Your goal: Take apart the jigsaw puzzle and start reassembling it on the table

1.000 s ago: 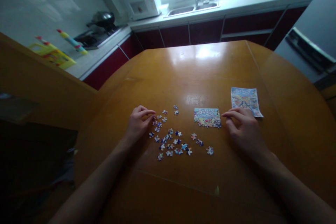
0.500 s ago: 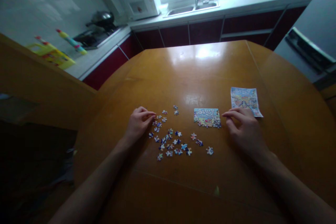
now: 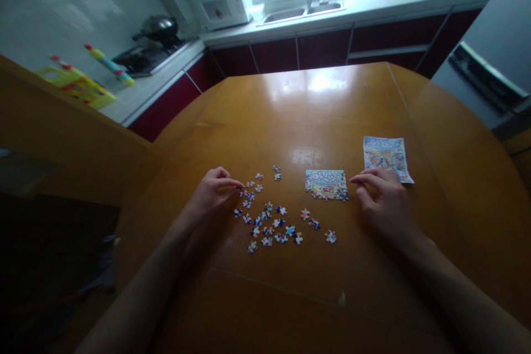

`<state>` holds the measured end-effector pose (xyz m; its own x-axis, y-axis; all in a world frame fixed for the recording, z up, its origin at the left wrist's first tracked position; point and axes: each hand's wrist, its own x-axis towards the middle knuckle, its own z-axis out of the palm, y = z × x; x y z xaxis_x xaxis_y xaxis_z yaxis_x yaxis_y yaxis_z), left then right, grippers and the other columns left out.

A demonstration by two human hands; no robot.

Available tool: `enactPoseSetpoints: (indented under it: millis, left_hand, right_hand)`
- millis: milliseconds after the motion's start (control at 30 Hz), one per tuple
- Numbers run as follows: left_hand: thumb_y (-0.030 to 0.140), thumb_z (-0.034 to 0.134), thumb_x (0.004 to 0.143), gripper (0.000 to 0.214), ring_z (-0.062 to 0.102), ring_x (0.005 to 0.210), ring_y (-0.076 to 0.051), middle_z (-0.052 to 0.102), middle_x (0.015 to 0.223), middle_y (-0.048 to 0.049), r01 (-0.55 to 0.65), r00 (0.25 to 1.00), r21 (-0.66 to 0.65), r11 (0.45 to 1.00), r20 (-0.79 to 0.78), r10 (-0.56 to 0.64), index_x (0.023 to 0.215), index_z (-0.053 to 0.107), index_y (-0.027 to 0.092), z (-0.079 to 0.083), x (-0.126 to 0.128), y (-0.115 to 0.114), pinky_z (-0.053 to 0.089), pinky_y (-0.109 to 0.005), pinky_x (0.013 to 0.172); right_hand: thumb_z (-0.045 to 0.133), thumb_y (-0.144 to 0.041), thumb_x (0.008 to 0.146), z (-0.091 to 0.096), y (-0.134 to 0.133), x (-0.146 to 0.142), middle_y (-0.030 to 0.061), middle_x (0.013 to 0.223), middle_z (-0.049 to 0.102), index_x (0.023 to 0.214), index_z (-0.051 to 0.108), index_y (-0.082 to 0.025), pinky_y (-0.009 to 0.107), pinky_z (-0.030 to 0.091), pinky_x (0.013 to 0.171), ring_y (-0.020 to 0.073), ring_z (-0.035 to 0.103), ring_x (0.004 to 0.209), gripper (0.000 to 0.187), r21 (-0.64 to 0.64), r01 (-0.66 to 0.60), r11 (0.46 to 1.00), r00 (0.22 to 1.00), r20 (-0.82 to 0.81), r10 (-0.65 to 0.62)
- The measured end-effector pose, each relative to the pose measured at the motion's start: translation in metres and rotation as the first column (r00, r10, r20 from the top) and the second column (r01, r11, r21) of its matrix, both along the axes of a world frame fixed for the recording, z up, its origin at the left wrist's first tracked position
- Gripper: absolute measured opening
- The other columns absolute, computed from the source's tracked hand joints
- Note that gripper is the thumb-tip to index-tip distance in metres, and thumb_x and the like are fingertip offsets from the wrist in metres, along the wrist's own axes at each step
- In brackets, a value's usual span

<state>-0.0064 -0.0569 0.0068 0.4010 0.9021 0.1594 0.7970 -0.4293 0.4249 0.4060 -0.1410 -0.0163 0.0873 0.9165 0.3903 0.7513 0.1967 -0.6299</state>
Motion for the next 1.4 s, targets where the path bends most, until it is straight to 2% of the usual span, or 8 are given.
enactPoseSetpoints:
  millis: [133, 433, 700, 967, 1100, 1167, 1267, 1400]
  left_hand:
    - [0.03, 0.075, 0.08, 0.007, 0.047, 0.078, -0.019, 0.052, 0.078, -0.0045, 0.047, 0.999, -0.032, 0.998, -0.001, -0.047, 0.082, 0.08, 0.026, 0.0, 0.003, -0.002, 0.042, -0.03, 0.066]
    - [0.03, 0.074, 0.08, 0.006, 0.049, 0.08, -0.02, 0.053, 0.08, -0.0054, 0.058, 0.998, -0.054, 0.997, -0.015, -0.059, 0.083, 0.079, 0.028, -0.006, 0.0, -0.003, 0.044, -0.031, 0.068]
    - [0.028, 0.077, 0.078, 0.004, 0.053, 0.084, -0.021, 0.057, 0.084, -0.0056, 0.048, 0.998, -0.107, 0.993, -0.025, -0.051, 0.081, 0.079, 0.026, 0.009, 0.002, -0.007, 0.046, -0.03, 0.071]
    - [0.03, 0.077, 0.078, 0.007, 0.052, 0.08, -0.018, 0.055, 0.082, -0.0036, 0.094, 0.995, -0.006, 0.996, 0.029, -0.094, 0.083, 0.079, 0.025, 0.001, -0.005, 0.001, 0.045, -0.03, 0.071]
    - [0.033, 0.076, 0.081, 0.008, 0.052, 0.08, -0.018, 0.054, 0.083, -0.0024, 0.127, 0.987, 0.055, 0.99, 0.087, -0.132, 0.085, 0.078, 0.026, 0.0, 0.002, -0.001, 0.045, -0.029, 0.071]
    - [0.034, 0.074, 0.084, 0.009, 0.051, 0.081, -0.017, 0.054, 0.084, -0.0023, 0.157, 0.982, 0.066, 0.985, 0.094, -0.163, 0.088, 0.078, 0.027, 0.002, 0.007, -0.006, 0.045, -0.029, 0.07]
    - [0.034, 0.072, 0.086, 0.01, 0.05, 0.081, -0.017, 0.053, 0.085, -0.0026, 0.196, 0.974, 0.081, 0.977, 0.095, -0.204, 0.09, 0.077, 0.027, 0.005, 0.013, -0.01, 0.044, -0.028, 0.068]
    - [0.034, 0.071, 0.087, 0.01, 0.051, 0.083, -0.018, 0.053, 0.086, -0.0028, 0.198, 0.975, 0.08, 0.977, 0.085, -0.204, 0.091, 0.077, 0.027, 0.006, 0.013, -0.011, 0.045, -0.029, 0.071]
  right_hand:
    - [0.056, -0.034, 0.089, 0.0, 0.0, 0.001, 0.0092, 0.094, 0.066, 0.086, 0.069, -0.029, 0.056, 0.047, 0.087, 0.0344, 0.06, 0.097, 0.015, -0.004, -0.018, 1.0, 1.0, -0.012, 0.018]
    - [0.055, -0.036, 0.089, 0.0, 0.001, 0.001, 0.0088, 0.095, 0.066, 0.087, 0.07, -0.031, 0.057, 0.047, 0.087, 0.0341, 0.06, 0.096, 0.016, -0.001, -0.02, 1.0, 1.0, -0.019, 0.02]
    - [0.057, -0.029, 0.087, -0.002, 0.001, 0.002, 0.0085, 0.094, 0.066, 0.088, 0.07, -0.028, 0.053, 0.047, 0.088, 0.0318, 0.059, 0.097, 0.013, 0.005, -0.019, 1.0, 1.0, 0.002, 0.019]
    - [0.055, -0.027, 0.088, 0.004, 0.001, -0.002, 0.0082, 0.094, 0.066, 0.088, 0.071, -0.027, 0.051, 0.047, 0.089, 0.0299, 0.06, 0.098, 0.016, -0.012, -0.007, 1.0, 1.0, -0.001, 0.007]
    - [0.056, -0.027, 0.089, 0.008, 0.0, -0.004, 0.0085, 0.094, 0.066, 0.088, 0.072, -0.027, 0.052, 0.048, 0.089, 0.03, 0.06, 0.098, 0.017, -0.009, 0.002, 1.0, 1.0, -0.026, -0.003]
    - [0.057, -0.027, 0.088, 0.012, -0.002, -0.005, 0.009, 0.096, 0.065, 0.09, 0.073, -0.026, 0.052, 0.048, 0.088, 0.0295, 0.059, 0.098, 0.016, -0.02, -0.044, 0.999, 0.999, -0.021, 0.043]
    - [0.059, -0.024, 0.088, 0.02, -0.006, -0.009, 0.0087, 0.098, 0.065, 0.095, 0.073, -0.027, 0.048, 0.049, 0.086, 0.0272, 0.058, 0.097, 0.016, -0.07, -0.257, 0.964, 0.966, 0.007, 0.259]
    - [0.06, -0.022, 0.089, 0.029, -0.012, -0.016, 0.0072, 0.097, 0.064, 0.096, 0.073, -0.028, 0.041, 0.05, 0.08, 0.0237, 0.055, 0.095, 0.016, -0.19, -0.543, 0.818, 0.832, 0.014, 0.555]
